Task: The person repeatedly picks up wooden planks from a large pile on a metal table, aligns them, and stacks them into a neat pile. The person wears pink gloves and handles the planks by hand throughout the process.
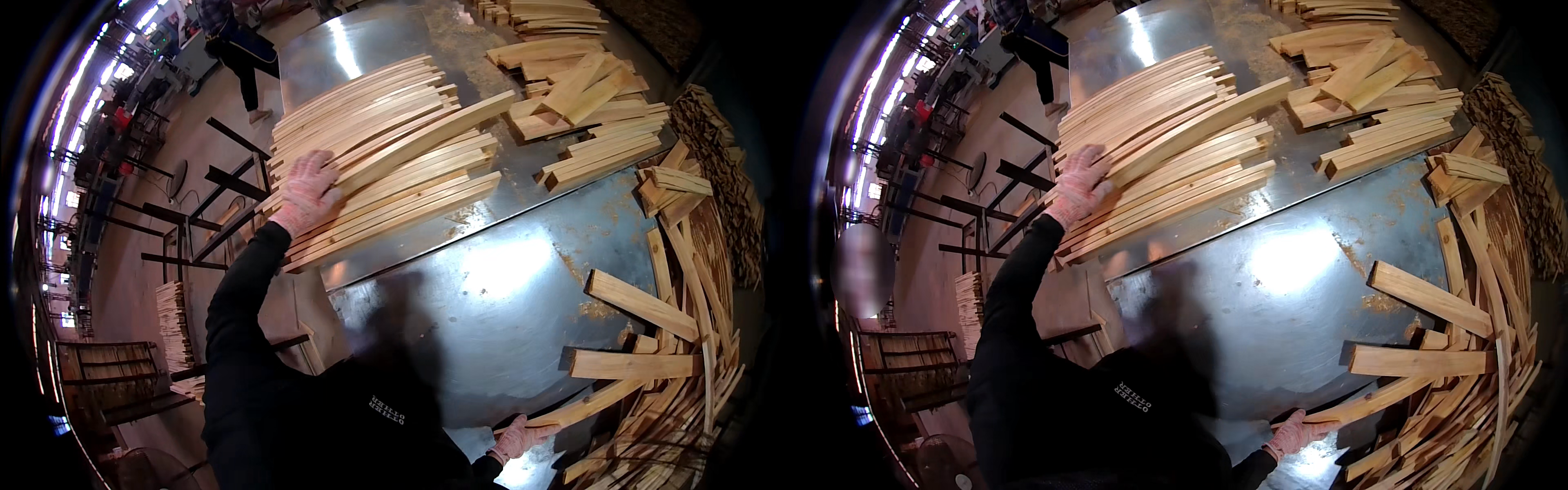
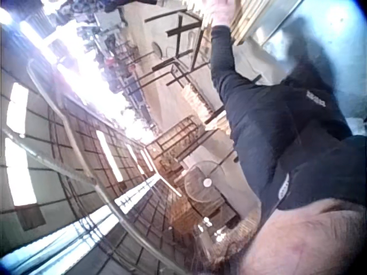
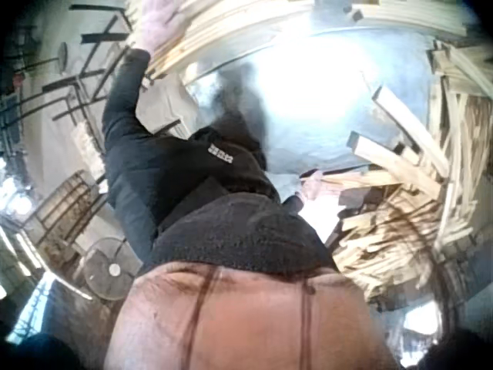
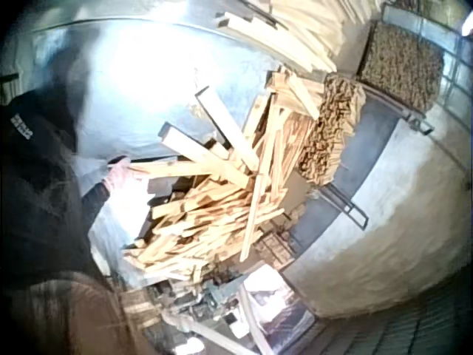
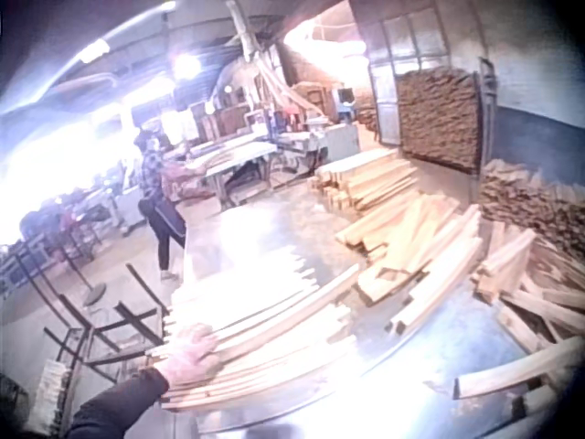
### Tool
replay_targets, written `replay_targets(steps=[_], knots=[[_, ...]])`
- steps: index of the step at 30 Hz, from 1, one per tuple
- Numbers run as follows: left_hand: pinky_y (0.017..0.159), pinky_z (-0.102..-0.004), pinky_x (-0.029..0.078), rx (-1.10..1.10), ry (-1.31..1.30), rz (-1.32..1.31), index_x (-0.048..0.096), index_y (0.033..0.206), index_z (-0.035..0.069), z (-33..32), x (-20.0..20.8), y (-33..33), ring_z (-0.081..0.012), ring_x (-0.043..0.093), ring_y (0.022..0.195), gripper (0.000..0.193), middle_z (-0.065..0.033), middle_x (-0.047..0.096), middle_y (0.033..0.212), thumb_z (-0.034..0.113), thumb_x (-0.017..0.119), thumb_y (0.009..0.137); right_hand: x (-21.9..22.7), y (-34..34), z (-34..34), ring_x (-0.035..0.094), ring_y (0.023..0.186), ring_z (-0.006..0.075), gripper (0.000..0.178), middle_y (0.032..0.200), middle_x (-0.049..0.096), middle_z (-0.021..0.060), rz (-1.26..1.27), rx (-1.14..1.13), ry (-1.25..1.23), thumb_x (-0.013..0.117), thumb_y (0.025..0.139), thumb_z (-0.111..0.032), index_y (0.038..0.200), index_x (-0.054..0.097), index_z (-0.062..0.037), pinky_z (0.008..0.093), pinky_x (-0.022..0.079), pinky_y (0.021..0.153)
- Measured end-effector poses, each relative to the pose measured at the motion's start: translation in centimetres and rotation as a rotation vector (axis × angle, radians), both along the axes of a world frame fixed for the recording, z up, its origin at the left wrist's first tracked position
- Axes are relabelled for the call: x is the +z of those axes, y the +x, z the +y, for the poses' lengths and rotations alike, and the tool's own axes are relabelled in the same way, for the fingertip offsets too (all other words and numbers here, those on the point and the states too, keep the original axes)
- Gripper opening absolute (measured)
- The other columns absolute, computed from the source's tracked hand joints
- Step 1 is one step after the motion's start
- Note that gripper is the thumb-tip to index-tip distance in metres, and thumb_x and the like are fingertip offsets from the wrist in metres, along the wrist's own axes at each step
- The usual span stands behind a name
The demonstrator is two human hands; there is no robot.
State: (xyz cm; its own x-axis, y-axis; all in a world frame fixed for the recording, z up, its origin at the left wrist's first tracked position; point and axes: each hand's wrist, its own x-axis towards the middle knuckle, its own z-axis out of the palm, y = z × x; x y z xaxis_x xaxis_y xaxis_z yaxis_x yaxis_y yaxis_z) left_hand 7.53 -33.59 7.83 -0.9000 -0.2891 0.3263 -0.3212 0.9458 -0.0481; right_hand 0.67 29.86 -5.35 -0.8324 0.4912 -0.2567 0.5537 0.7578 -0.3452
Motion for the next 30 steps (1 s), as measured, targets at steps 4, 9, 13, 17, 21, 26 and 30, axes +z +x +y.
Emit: replay_targets(steps=[4, 9, 13, 17, 21, 26, 30], knots=[[0.108, -0.0491, 0.041, 0.183, 0.168, -0.113, 0.060, 0.120, 0.011, -5.0, -4.5, 4.1, -0.0468, 0.045, 0.132, 0.051, -0.0212, 0.027, 0.159, 0.030, 0.079, 0.076, 0.2, 1.5, -0.3, 0.051, 0.121, 0.0470, 0.103, 0.145, 0.035, 0.0297, 0.036, 0.016, 0.038, 0.067, 0.080, -0.020, 0.162, 0.005, -0.0139, 0.0472, 0.047, 0.101], [0.107, -0.0432, 0.045, 0.197, 0.369, -0.179, 0.025, 0.157, 0.010, -5.3, -4.5, -0.9, -0.0434, 0.055, 0.125, 0.108, -0.0273, 0.052, 0.141, 0.032, 0.081, 0.068, 3.2, 3.2, -1.8, 0.058, 0.105, 0.0337, 0.090, 0.132, 0.049, 0.0198, 0.217, -0.099, -0.244, 0.070, 0.081, -0.023, 0.154, 0.020, -0.0102, 0.0411, 0.051, 0.090], [0.113, -0.0458, 0.036, 0.248, 0.008, -0.282, 0.025, 0.156, 0.001, -1.3, -1.9, -2.5, -0.0443, 0.041, 0.137, 0.097, -0.0286, 0.038, 0.152, 0.035, 0.076, 0.080, 4.0, 6.2, -6.7, 0.061, 0.089, 0.0245, 0.063, 0.108, 0.059, 0.0107, -0.011, -0.218, -0.594, 0.070, 0.083, -0.023, 0.138, 0.044, -0.0070, 0.0359, 0.052, 0.081], [0.107, -0.0428, 0.045, -0.368, 0.662, 0.056, 0.038, 0.150, 0.000, 15.3, -3.2, -10.9, -0.0374, 0.053, 0.128, 0.073, -0.0218, 0.051, 0.143, 0.025, 0.071, 0.089, 0.3, 11.5, -8.8, 0.057, 0.085, 0.0181, 0.051, 0.111, 0.057, 0.0074, 0.081, -0.270, -1.570, 0.055, 0.078, 0.003, 0.128, 0.049, -0.0047, 0.0312, 0.050, 0.078], [0.113, -0.0499, 0.032, -0.707, 0.515, -0.128, 0.038, 0.149, 0.002, 31.7, -6.2, -24.9, -0.0412, 0.040, 0.136, 0.088, -0.0240, 0.045, 0.145, 0.036, 0.075, 0.077, 3.3, 15.7, -7.4, 0.061, 0.089, 0.0173, 0.042, 0.107, 0.062, 0.0095, -0.042, -0.461, -1.405, 0.048, 0.082, 0.006, 0.123, 0.054, 0.0006, 0.0269, 0.051, 0.079], [0.105, -0.0510, 0.040, -0.639, 0.153, -0.057, 0.038, 0.146, 0.011, 41.9, -8.9, -37.5, -0.0408, 0.048, 0.130, 0.076, -0.0247, 0.049, 0.141, 0.032, 0.070, 0.081, 5.4, 22.3, -3.5, 0.061, 0.090, 0.0114, 0.045, 0.100, 0.065, 0.0031, 0.142, -0.423, -0.917, 0.061, 0.091, -0.002, 0.136, 0.055, -0.0021, 0.0235, 0.050, 0.084], [0.083, -0.0472, 0.054, -0.563, 0.595, -0.619, 0.042, 0.137, 0.006, 46.1, -10.9, -38.5, -0.0415, 0.067, 0.104, 0.058, -0.0254, 0.066, 0.118, 0.026, 0.060, 0.086, 4.3, 22.7, -0.3, 0.058, 0.089, 0.0128, 0.046, 0.105, 0.061, 0.0032, 0.404, -0.519, -1.043, 0.055, 0.091, 0.009, 0.135, 0.055, -0.0049, 0.0220, 0.050, 0.081]])
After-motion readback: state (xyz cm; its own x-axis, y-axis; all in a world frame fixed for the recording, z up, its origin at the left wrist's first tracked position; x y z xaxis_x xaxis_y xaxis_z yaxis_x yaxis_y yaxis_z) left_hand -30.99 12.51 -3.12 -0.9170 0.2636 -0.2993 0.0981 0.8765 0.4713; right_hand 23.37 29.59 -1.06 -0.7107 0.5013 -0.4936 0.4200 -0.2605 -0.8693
